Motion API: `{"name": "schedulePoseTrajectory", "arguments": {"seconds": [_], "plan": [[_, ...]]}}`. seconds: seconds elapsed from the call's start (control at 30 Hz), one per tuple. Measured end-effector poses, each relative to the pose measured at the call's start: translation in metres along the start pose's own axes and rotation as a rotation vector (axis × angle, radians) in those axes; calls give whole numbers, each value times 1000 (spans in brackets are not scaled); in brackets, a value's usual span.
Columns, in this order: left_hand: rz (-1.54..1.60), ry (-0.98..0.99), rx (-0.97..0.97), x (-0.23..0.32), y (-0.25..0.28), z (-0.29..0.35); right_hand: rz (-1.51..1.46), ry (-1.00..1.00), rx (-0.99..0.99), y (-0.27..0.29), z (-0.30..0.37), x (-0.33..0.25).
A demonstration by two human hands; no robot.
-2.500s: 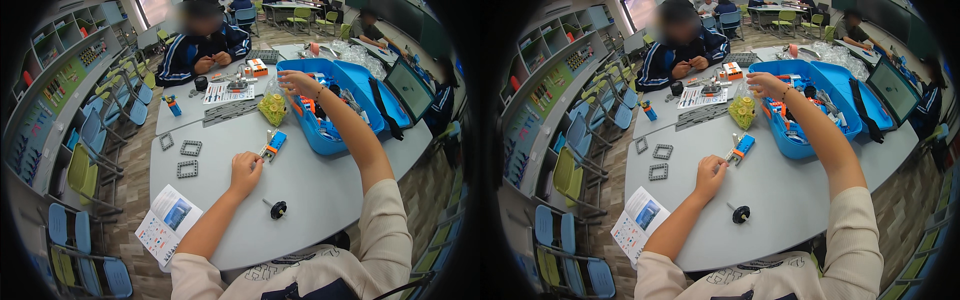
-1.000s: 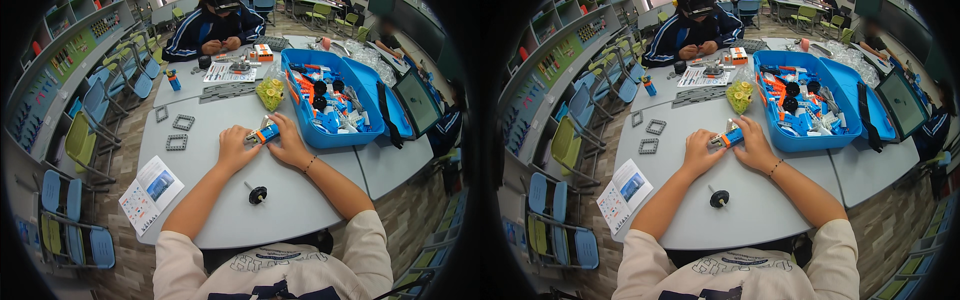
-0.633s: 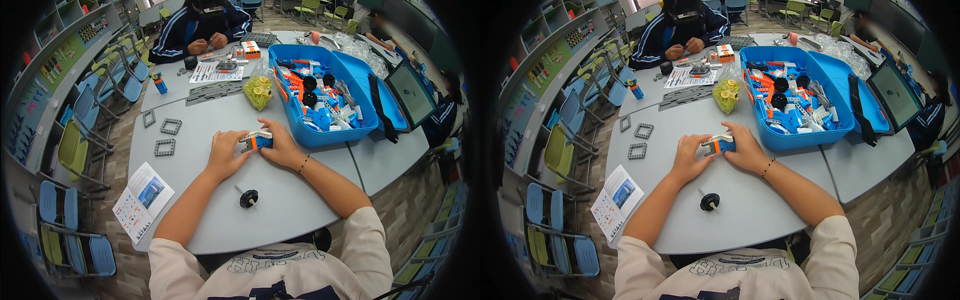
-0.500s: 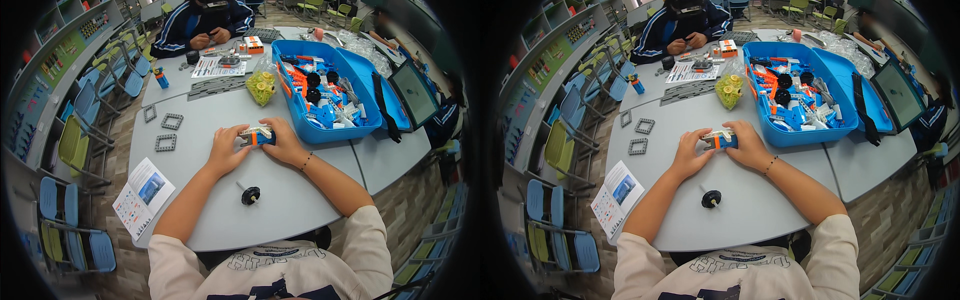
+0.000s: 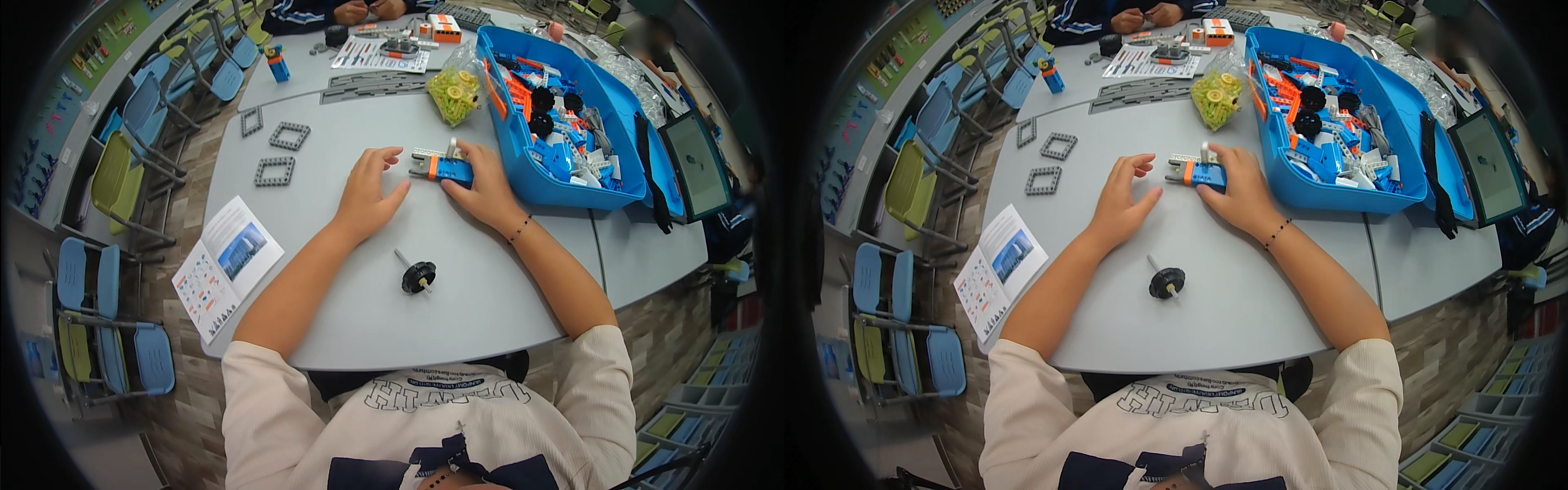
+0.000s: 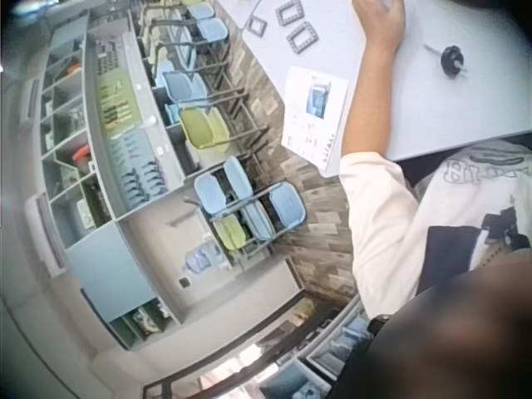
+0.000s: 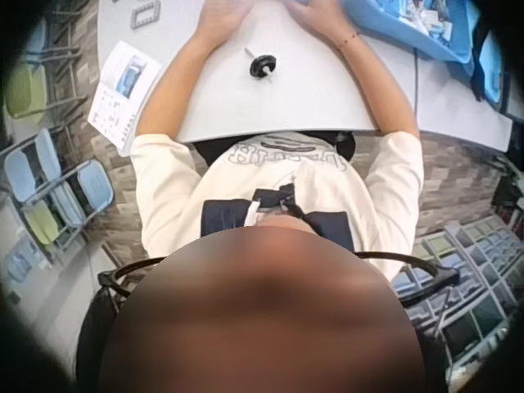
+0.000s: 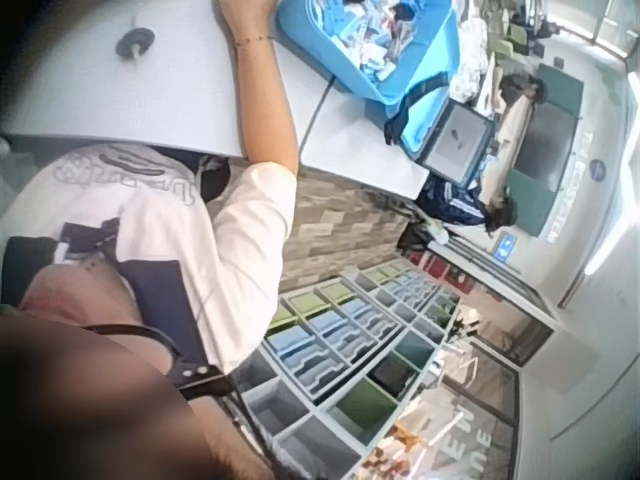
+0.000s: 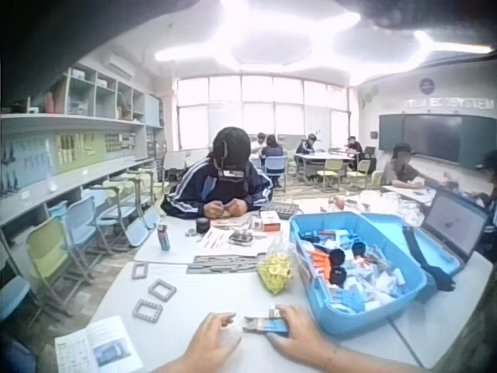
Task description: The person assembles small mechanical components on a table, connecting a black wheel to a motor, attaching beams and connectors, and handling a USB cable. The person works with various plastic parts from a blue bin and follows a printed instruction sheet.
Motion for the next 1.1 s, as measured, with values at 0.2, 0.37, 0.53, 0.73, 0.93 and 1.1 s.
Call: {"name": "schedulePoseTrajectory", "arguments": {"seconds": [0.2, 0.37, 0.53, 0.73, 0.93, 1.1], "plan": [[121, -24, -284, 40, 34, 41, 25, 184, 140, 21, 20, -21], [158, -174, -404, 67, 36, 58, -370, 322, -395, 24, 72, -59], [37, -242, -477, 64, 26, 58, -365, 319, -583, 11, 82, -71], [-53, -163, -382, 69, 36, 59, -788, -100, -524, 1, 78, -60], [-182, -209, -329, 77, 36, 59, -508, -93, -553, 0, 76, -56], [-194, -228, -369, 81, 31, 62, -309, 113, -548, 6, 73, -62]]}}
Point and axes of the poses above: each hand's wrist, its own z-axis away from the middle knuckle, its own y-axis out of the back of the hand, x = y × z, the point moved 2 cm from there along -z, towards the middle knuckle, and after that the axes turned 11 degrees about -y, right-handed, at the moved point
